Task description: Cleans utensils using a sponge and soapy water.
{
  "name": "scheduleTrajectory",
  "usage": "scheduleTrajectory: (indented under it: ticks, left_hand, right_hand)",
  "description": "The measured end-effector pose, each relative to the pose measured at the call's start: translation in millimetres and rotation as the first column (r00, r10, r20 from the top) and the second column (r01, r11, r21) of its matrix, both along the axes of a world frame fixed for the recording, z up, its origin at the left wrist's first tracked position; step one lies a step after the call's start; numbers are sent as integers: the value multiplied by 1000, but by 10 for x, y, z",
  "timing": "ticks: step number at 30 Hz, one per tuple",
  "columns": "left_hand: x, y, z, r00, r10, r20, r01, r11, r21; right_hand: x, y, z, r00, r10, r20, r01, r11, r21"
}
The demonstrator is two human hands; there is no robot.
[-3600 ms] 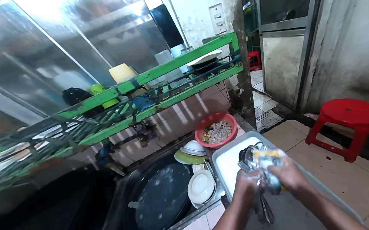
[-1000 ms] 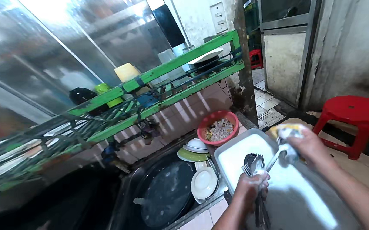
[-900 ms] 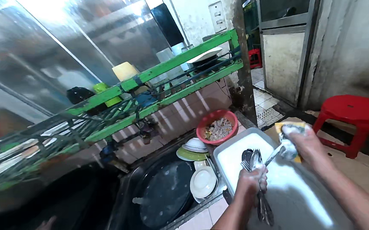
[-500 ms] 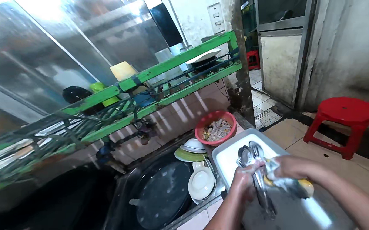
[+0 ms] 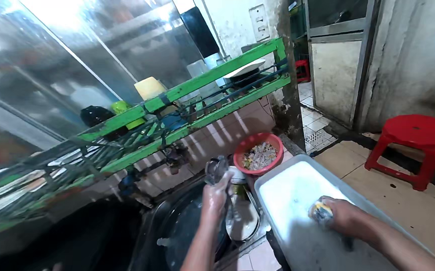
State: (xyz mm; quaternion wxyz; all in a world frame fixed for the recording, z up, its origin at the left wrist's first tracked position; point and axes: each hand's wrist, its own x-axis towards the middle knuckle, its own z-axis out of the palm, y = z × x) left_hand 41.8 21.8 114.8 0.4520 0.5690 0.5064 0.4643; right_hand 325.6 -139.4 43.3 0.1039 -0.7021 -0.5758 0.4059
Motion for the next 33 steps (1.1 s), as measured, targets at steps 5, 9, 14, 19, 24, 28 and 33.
scheduleTrajectory:
  ticks: [5, 9, 14, 19, 24, 28, 33]
  left_hand:
    - [-812, 404, -543, 615, -26, -788, -163, 974, -160]
    - [-1077, 463, -840, 457, -156, -875, -219, 934, -281]
    - [-736, 520, -728, 804, -17, -594, -111, 978, -178]
    - [357, 87, -186, 955, -178, 238, 212, 969, -125]
    - [1118, -191, -273, 897, -343, -280, 316, 939, -137]
    - [1338, -440, -71, 859, -396, -323, 373, 918, -133]
    - [1487, -377, -387, 876, -458, 150, 477, 867, -144]
  right_hand:
    - [136, 51, -366, 993, 4, 122, -22, 989, 149]
    - [106, 73, -378, 989, 12, 150, -30, 993, 117]
    - [27, 43, -382, 980, 31, 199, -39, 999, 33]
    - [63, 70, -397, 980, 40, 197, -52, 997, 56]
    - [116, 43, -309, 991, -78, 112, 67, 993, 99]
    - [149, 1, -293, 989, -136, 57, 127, 983, 133]
    - [131, 3, -330, 986, -166, 35, 159, 977, 144]
